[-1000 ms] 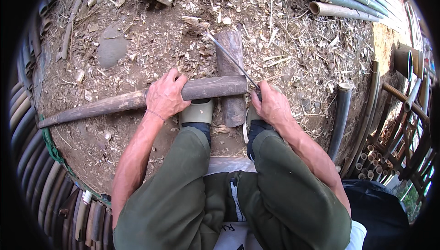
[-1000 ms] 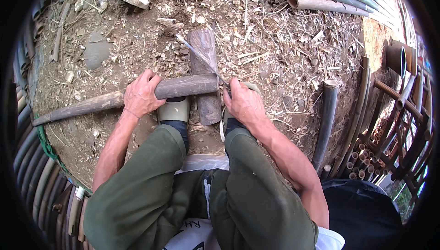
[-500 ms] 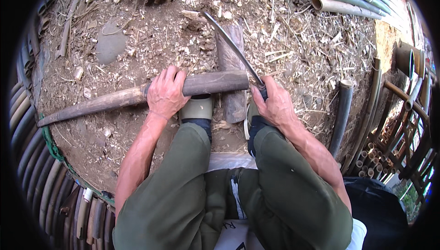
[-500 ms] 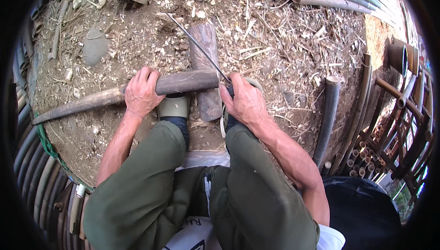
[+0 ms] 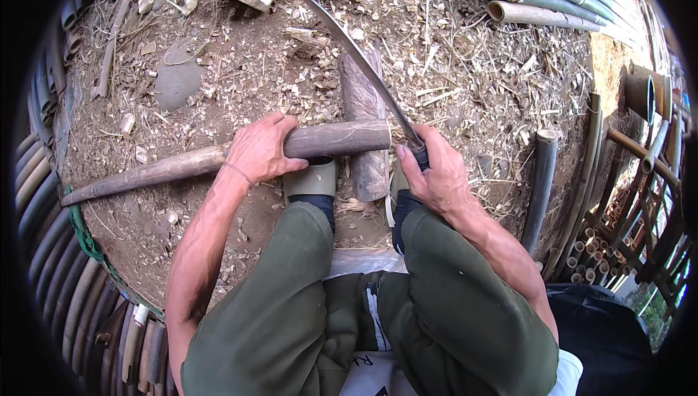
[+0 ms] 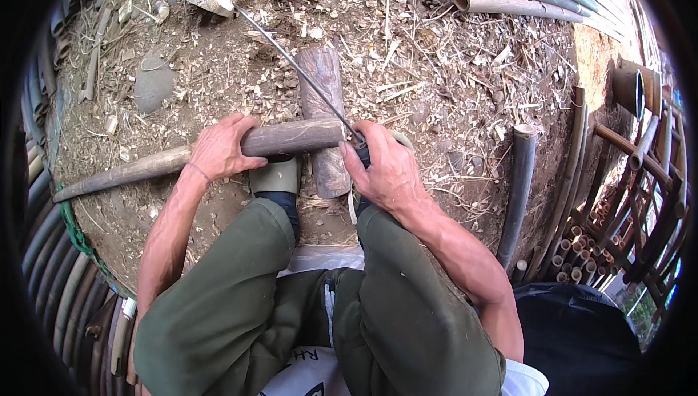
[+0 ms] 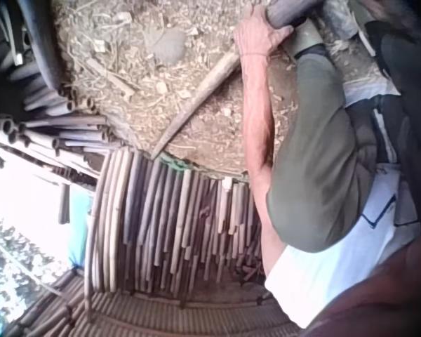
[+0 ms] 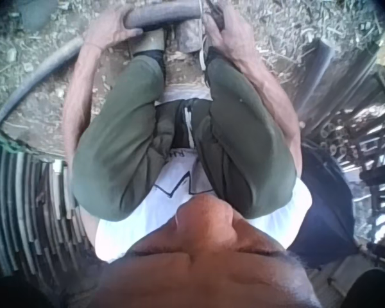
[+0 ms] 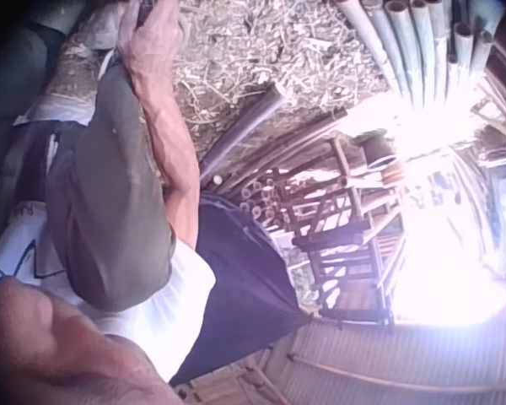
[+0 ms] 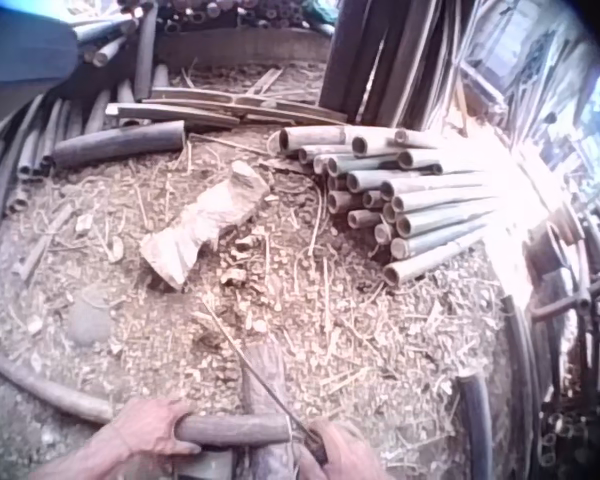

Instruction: The person uses a large knife to shave and smooth the outer layer of a bamboo pole, rotating the pole and removing knots by hand.

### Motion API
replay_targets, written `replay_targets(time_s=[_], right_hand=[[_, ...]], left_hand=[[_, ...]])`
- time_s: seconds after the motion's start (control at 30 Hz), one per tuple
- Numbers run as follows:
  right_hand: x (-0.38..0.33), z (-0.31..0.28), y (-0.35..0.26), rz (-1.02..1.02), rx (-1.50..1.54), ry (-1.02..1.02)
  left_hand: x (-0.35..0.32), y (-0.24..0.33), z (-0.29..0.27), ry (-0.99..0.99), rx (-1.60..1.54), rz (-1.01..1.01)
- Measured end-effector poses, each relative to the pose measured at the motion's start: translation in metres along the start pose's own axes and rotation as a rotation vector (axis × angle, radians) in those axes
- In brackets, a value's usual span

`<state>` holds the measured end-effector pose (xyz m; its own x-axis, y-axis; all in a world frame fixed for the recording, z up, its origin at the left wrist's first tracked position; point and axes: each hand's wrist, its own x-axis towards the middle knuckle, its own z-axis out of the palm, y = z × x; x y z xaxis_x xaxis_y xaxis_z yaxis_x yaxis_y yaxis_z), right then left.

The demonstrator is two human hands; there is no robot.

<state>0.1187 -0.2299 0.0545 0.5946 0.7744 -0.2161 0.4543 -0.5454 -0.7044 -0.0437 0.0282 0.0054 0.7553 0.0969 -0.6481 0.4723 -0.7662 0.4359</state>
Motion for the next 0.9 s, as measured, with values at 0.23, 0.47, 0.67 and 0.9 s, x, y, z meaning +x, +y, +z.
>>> replay_targets(time_s=[0.23,0.47,0.67,0.9], right_hand=[[-0.001,0.015,0.035,0.192,-0.296,-0.246],[0.0,0.001,-0.011,-0.106,0.076,0.113],[0.004,0.015,0.037,0.141,-0.216,-0.192],[0.002,0.009,0.01,-0.098,-0.082,0.033]], left_hand=[[0.01,0.0,0.007,0.084,0.005,0.028],[0.003,-0.001,0.016,0.192,0.029,-0.01],[0.001,0.006,0.021,0.287,0.09,-0.038],[-0.003,0.004,0.039,0.514,0.196,0.069]])
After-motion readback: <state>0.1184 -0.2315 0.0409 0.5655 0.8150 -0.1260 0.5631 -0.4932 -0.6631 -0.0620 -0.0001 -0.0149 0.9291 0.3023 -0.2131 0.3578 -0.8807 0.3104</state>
